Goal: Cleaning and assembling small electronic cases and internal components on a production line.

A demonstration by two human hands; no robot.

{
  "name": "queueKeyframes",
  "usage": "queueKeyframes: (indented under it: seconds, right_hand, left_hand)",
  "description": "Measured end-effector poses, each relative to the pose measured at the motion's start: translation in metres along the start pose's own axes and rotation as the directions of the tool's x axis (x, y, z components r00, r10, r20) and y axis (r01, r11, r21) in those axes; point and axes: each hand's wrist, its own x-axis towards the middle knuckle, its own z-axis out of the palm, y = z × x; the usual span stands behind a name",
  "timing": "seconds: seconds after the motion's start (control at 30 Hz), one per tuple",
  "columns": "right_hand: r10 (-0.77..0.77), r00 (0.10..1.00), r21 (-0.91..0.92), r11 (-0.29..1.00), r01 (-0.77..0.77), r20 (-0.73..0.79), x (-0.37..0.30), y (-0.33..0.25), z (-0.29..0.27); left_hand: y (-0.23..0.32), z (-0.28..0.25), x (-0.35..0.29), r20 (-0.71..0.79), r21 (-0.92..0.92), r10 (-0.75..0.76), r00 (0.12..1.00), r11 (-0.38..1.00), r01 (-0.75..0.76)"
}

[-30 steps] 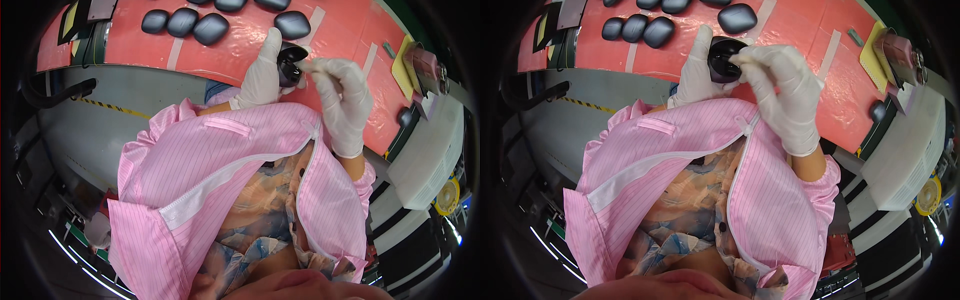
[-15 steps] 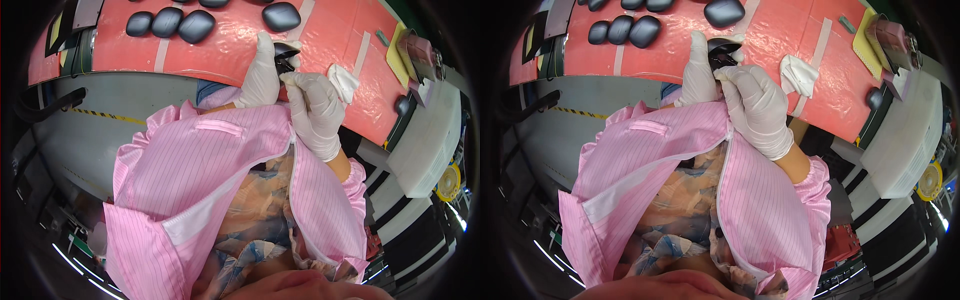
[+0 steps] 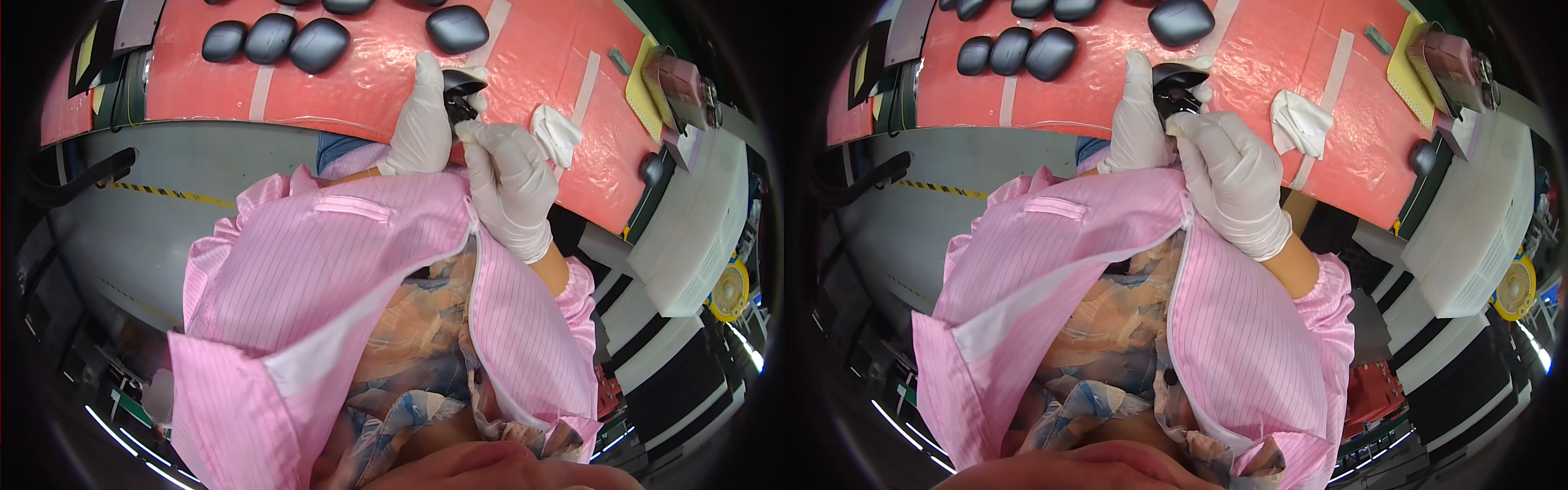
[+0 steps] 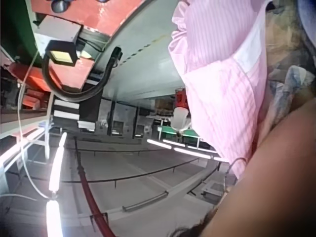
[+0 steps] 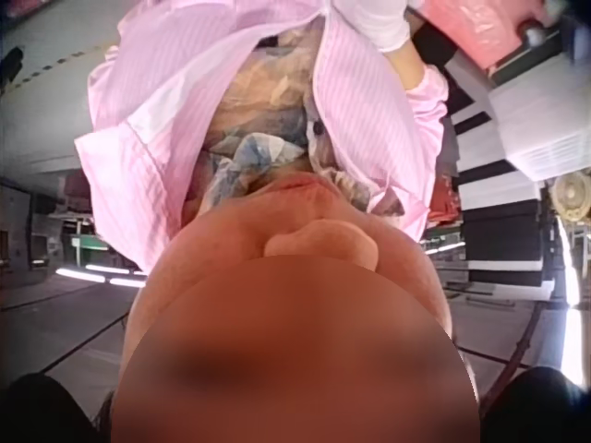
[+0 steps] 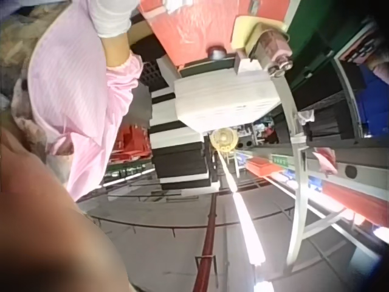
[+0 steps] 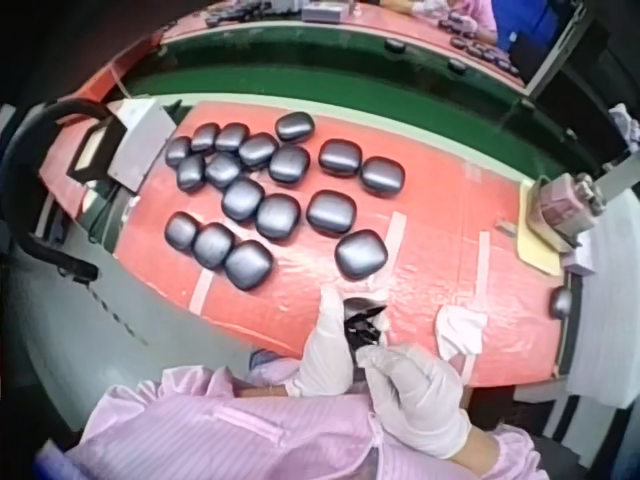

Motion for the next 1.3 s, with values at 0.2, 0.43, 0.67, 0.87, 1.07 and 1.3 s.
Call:
queueKeyframes:
  seconds: [0.2,0.43,0.67,0.87,1.07,1.3]
  right_hand:
    - [0.0,0.999,-0.051,0.999,0.003,0.048,0.014,-0.007,-0.006]
    - [-0.061,0.997,-0.015,0.998,0.061,0.039,0.027,-0.002,-0.001]
    - [0.396,0.899,0.311,0.892,-0.328,-0.189,0.047,0.069,-0.052]
    - [0.001,0.95,-0.531,0.829,-0.175,-0.311,0.037,0.105,-0.065]
    - [0.131,0.991,-0.559,0.824,-0.092,0.03,-0.026,0.062,-0.034]
    - [0.023,0.999,-0.479,0.878,-0.003,0.036,-0.029,0.066,-0.021]
  left_hand:
    - [-0.004,0.001,-0.002,0.0,-0.058,-0.041,0.999,0.997,0.041]
    - [0.0,0.007,0.001,-0.007,-0.279,-0.03,1.0,0.96,0.027]
    - [0.023,-0.004,-0.007,0.241,-0.042,-0.095,0.966,0.993,0.108]
    - [0.036,-0.007,-0.004,0.308,-0.18,-0.203,0.929,0.947,0.267]
    - [0.08,-0.045,-0.031,0.41,-0.237,-0.119,0.905,0.944,0.231]
    - [0.126,-0.262,-0.054,-0.278,-0.312,0.039,0.96,0.941,-0.129]
